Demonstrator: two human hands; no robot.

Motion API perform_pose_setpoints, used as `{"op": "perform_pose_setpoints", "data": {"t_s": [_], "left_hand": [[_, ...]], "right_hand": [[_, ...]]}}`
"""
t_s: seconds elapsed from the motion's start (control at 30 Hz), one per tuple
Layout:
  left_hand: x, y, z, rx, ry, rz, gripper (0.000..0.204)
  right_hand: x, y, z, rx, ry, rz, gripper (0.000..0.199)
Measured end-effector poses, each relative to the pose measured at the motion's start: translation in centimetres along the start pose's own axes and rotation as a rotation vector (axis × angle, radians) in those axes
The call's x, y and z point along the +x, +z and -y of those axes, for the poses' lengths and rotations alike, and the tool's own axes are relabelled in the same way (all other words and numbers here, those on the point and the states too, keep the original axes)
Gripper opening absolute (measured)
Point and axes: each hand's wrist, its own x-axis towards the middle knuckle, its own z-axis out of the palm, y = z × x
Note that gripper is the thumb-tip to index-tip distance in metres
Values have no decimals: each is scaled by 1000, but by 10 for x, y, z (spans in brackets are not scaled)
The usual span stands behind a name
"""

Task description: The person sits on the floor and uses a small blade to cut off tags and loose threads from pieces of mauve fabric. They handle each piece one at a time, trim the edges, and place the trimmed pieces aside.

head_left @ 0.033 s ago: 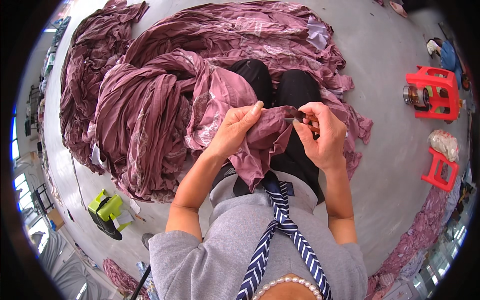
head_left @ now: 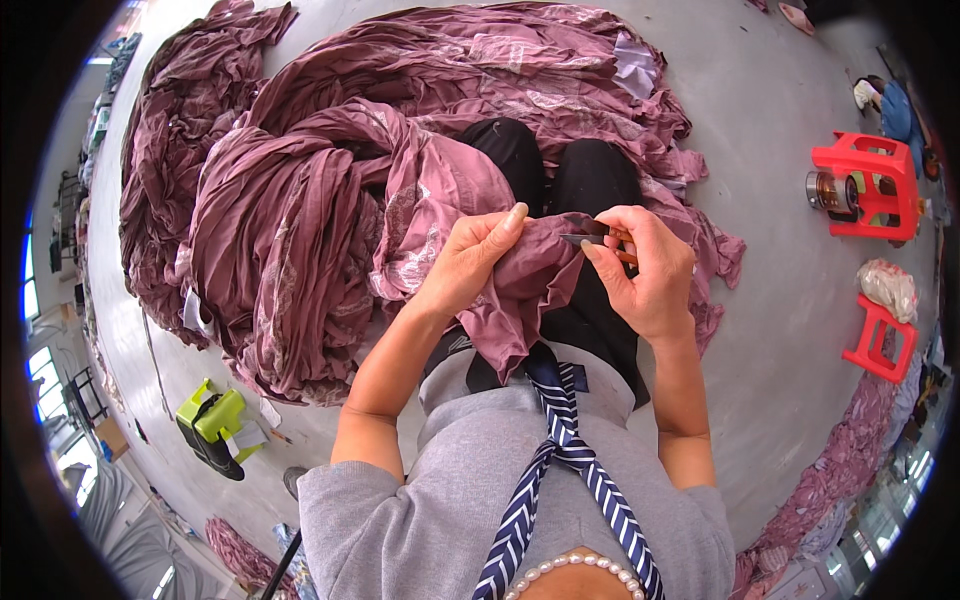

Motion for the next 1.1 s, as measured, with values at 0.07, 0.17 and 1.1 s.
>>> {"op": "perform_pose_setpoints", "data": {"t_s": [0.07, 0.17, 1.1], "left_hand": [[-1, 1, -2, 22, -14, 8, 40], [0, -4, -1, 70, -29, 32, 41], [-36, -68, -37, 714, 125, -486, 38]], "right_hand": [[3, -6, -1, -47, -24, 81, 27], [7, -7, -2, -112, -100, 113, 25], [9, -17, -20, 303, 201, -219, 20]]}}
